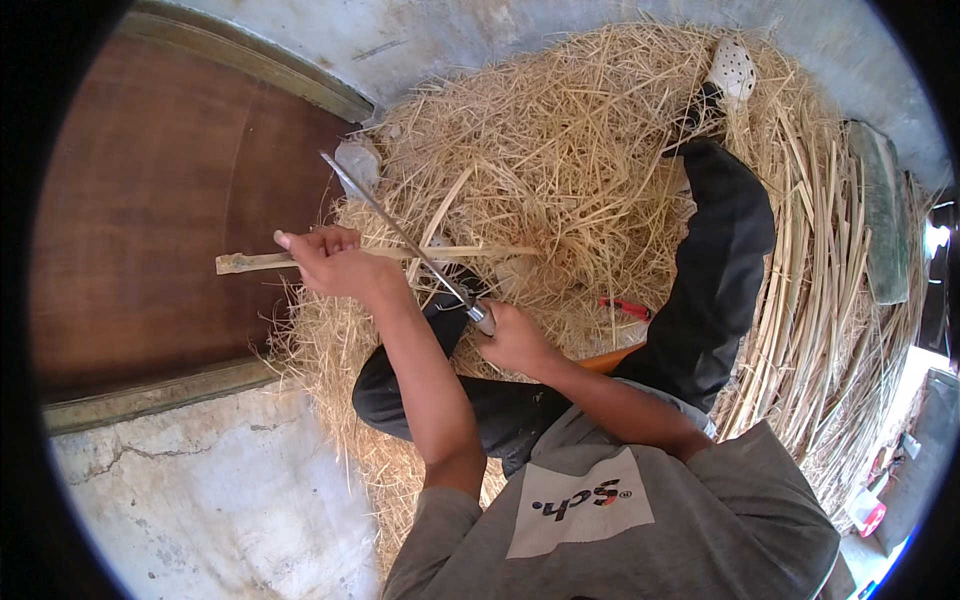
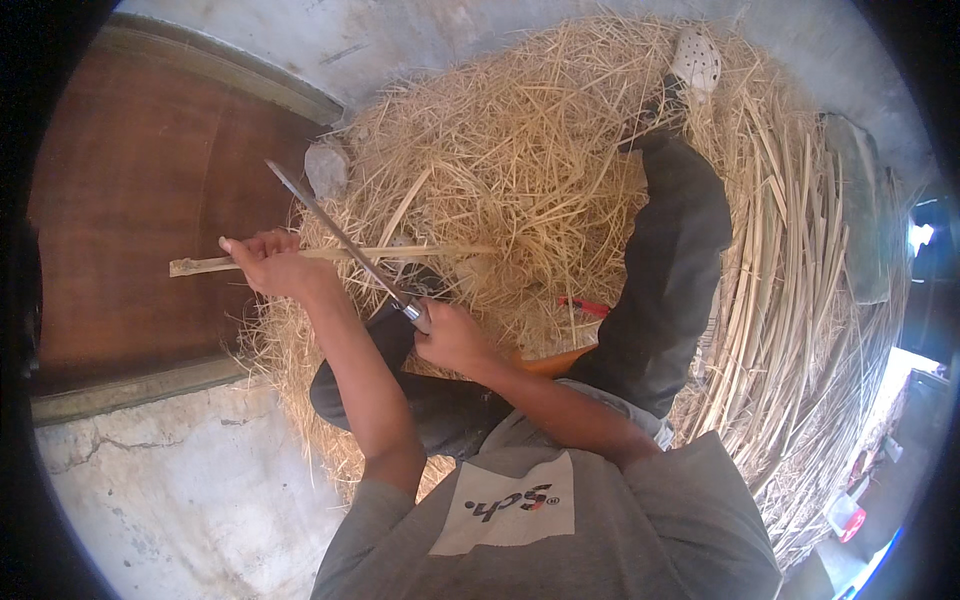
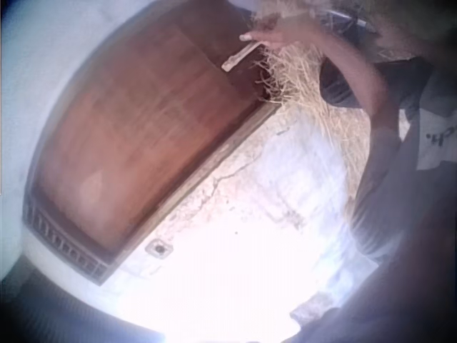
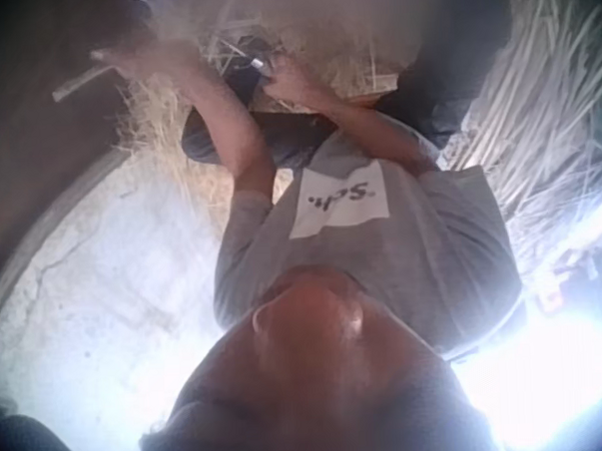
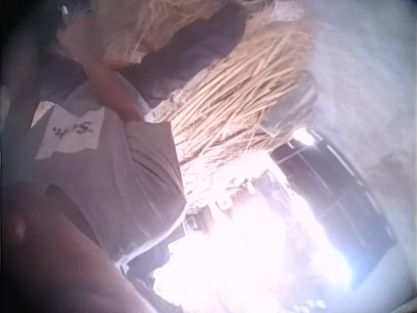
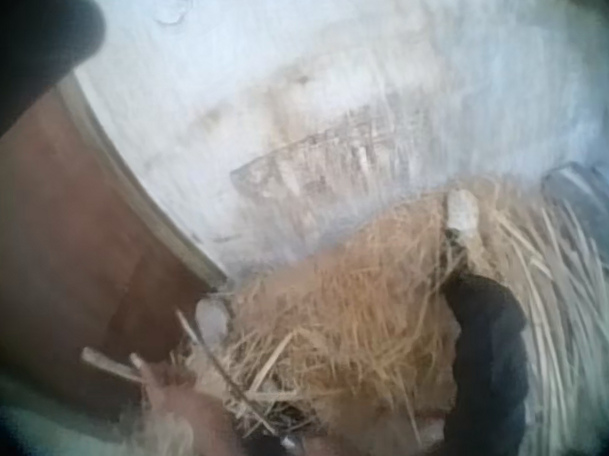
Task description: The person sits on a pile of straw and uses a knife to split long bamboo strips into thinner pieces. They hold the bamboo with one hand and use the knife to carefully shave and separate the material, creating thin slivers.
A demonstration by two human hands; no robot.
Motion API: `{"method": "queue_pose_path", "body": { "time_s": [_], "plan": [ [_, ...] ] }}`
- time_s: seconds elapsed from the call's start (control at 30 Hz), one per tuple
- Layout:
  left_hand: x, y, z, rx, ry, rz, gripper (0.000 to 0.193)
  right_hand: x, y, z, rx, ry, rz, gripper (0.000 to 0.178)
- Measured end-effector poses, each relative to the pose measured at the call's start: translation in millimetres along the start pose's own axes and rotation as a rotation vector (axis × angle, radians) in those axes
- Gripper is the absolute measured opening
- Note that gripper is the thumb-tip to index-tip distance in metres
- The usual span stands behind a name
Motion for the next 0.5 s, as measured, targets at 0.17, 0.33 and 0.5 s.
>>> {"method": "queue_pose_path", "body": {
  "time_s": [0.17, 0.33, 0.5],
  "plan": [
    [-16, 1, -10, 0.011, -0.064, -0.018, 0.049, 19, 114, -5, -0.204, 0.114, -0.031, 0.036],
    [-16, -1, -13, -0.068, -0.028, 0.017, 0.056, 24, 123, -7, -0.215, 0.080, 0.004, 0.026],
    [-22, -1, -14, -0.062, 0.010, 0.034, 0.050, 0, 5, 9, 0.055, 0.126, 0.085, 0.023]
  ]
}}
Point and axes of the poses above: each hand's wrist, its own z-axis towards the middle knuckle, its own x-axis out of the back of the hand, y = z × x, the point moved 4 cm from there along z, towards the middle knuckle, and after that the axes turned 2 degrees about x, right-handed, at the moved point
